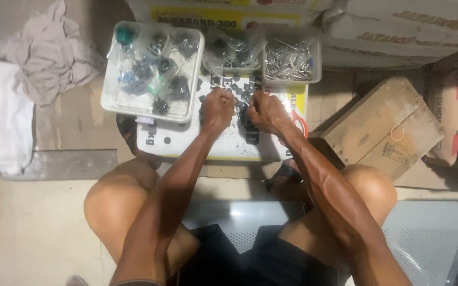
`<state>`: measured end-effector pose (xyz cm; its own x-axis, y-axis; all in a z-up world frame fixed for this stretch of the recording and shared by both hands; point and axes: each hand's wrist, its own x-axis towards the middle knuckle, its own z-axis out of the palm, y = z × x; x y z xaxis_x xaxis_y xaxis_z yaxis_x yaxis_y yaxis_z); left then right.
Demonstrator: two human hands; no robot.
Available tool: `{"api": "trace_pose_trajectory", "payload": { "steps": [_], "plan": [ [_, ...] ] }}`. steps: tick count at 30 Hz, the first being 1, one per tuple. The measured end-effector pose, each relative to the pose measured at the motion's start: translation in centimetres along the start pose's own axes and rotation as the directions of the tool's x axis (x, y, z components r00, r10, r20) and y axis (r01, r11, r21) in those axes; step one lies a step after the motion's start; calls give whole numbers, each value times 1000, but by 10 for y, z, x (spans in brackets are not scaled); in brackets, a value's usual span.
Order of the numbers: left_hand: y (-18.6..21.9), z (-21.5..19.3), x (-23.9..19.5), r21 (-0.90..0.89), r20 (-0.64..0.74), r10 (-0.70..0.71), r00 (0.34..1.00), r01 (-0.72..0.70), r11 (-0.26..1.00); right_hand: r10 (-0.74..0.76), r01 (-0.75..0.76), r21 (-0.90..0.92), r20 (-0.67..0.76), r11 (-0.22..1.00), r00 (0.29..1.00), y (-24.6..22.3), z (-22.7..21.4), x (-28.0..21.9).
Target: Sorting small black clips from a pile into a plastic storage container
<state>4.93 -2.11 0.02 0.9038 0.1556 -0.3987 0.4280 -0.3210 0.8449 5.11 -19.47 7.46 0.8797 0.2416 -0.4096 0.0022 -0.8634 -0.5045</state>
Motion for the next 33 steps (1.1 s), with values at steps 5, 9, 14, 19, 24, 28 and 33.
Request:
{"api": "trace_pose_trajectory", "payload": {
  "steps": [5, 9, 14, 19, 24, 28, 33],
  "plan": [
    [46, -24, -37, -241, 80, -50, 996, 68, 968, -2, 2, -16, 14, 1000, 1000, 1, 11, -5],
    [56, -33, -53, -249, 109, 25, 994, 3, 968, -2, 2, -72, -3, 997, 1000, 0, 11, -7],
    [60, -30, -57, -181, 119, 183, 976, -159, 970, -2, 1, -50, -7, 999, 1000, 15, 25, 8],
    [22, -2, -29, -78, 46, 492, 869, -488, 869, 54, -39, 213, -64, 976, 996, 16, 21, 7],
    [65, -17, -42, -592, 56, 199, 978, -127, 796, -74, 176, 783, -164, 597, 984, -30, -26, -24],
    [47, -9, -29, -624, 90, 225, 970, -122, 772, -96, 209, 769, -191, 604, 977, -24, -25, -22],
    [40, -9, -15, -591, 197, -67, 978, 173, 788, -234, 231, -34, -159, 972, 959, 25, 2, -2]
  ]
}}
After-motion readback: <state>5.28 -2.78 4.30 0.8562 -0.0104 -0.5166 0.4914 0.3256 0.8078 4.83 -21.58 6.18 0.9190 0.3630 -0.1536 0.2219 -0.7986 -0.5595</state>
